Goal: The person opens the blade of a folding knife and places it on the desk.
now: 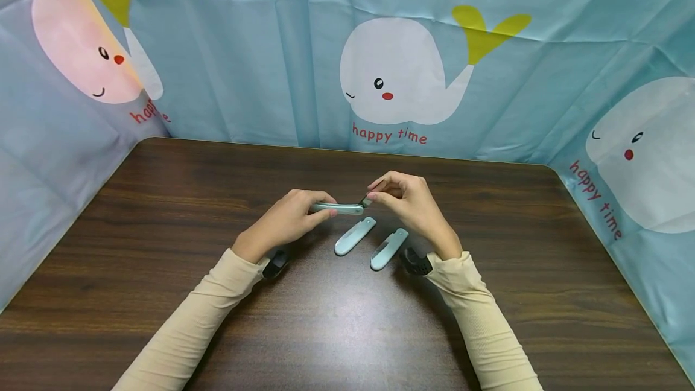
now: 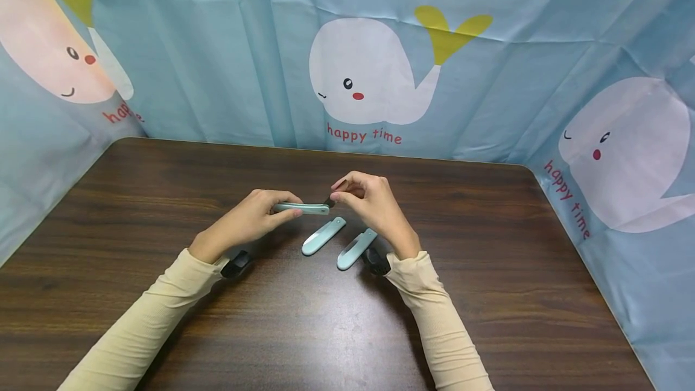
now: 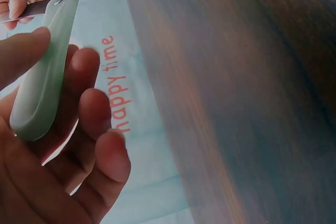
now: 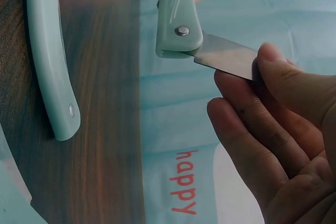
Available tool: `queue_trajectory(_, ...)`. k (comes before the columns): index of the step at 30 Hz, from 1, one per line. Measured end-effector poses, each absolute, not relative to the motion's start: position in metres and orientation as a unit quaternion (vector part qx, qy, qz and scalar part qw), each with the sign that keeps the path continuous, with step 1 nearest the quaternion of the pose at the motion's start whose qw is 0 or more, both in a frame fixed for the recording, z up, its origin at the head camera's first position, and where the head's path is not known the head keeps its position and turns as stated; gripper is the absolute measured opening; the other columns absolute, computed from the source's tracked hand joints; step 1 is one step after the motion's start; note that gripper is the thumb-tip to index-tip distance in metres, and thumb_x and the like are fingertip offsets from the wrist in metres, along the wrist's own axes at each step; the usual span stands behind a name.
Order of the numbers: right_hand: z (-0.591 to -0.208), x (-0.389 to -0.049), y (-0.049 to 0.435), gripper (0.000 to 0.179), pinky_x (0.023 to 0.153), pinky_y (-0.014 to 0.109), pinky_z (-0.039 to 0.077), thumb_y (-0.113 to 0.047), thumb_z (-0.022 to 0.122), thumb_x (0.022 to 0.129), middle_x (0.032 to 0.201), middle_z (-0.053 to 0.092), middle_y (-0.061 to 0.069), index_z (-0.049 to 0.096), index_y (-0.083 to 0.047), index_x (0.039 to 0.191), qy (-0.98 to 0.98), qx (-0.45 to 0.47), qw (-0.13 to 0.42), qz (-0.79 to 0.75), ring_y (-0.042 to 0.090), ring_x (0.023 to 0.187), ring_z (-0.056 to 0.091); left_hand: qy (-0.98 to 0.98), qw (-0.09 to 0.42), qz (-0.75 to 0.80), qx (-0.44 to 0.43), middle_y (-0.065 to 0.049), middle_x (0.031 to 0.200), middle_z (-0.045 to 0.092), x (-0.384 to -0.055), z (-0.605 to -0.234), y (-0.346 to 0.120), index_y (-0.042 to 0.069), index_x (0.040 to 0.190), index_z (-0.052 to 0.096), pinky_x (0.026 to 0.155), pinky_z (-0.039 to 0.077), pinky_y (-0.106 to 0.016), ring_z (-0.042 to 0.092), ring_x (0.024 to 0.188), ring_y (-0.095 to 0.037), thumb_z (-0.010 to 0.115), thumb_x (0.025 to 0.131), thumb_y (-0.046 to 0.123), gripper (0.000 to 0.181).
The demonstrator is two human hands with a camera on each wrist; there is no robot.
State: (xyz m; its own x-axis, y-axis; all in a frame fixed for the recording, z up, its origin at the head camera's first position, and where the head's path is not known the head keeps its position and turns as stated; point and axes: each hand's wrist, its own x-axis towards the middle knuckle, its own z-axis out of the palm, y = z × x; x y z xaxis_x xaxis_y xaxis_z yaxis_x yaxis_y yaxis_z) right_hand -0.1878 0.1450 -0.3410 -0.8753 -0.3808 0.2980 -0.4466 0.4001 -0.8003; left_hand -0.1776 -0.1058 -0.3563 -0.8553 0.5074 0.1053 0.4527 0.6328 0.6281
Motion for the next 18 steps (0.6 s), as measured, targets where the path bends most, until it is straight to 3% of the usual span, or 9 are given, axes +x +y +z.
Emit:
queue_trajectory(7, -0.3415, -0.1877, 0.1452, 0.007, 0.067, 0.021, 0.054, -0.010, 0.074, 0.088, 0.094, 0.077, 0.008, 0.072, -0.006, 0.094, -0.835, 0.258, 0.039, 0.484, 0.031, 0.080, 0.074, 0.903, 0.065, 0.330, 0.268, -0.005, 0.089, 0.072, -0.1784, -0.3576, -0.1057, 0.009, 0.115, 0.071, 0.066, 0.044, -0.029, 0.049, 0.065, -0.010, 0.064, 0.098, 0.026, 0.025)
queue_trajectory(18, -0.3420, -0.1888, 0.1456, 0.007, 0.061, 0.020, 0.049, -0.010, 0.075, 0.088, 0.092, 0.076, 0.008, 0.072, -0.007, 0.094, -0.838, 0.245, 0.052, 0.485, 0.004, 0.071, 0.068, 0.893, 0.039, 0.346, 0.284, 0.005, 0.068, 0.051, -0.1770, -0.3558, -0.1055, 0.008, 0.108, 0.072, 0.058, 0.038, -0.025, 0.040, 0.057, -0.008, 0.063, 0.098, 0.019, 0.017)
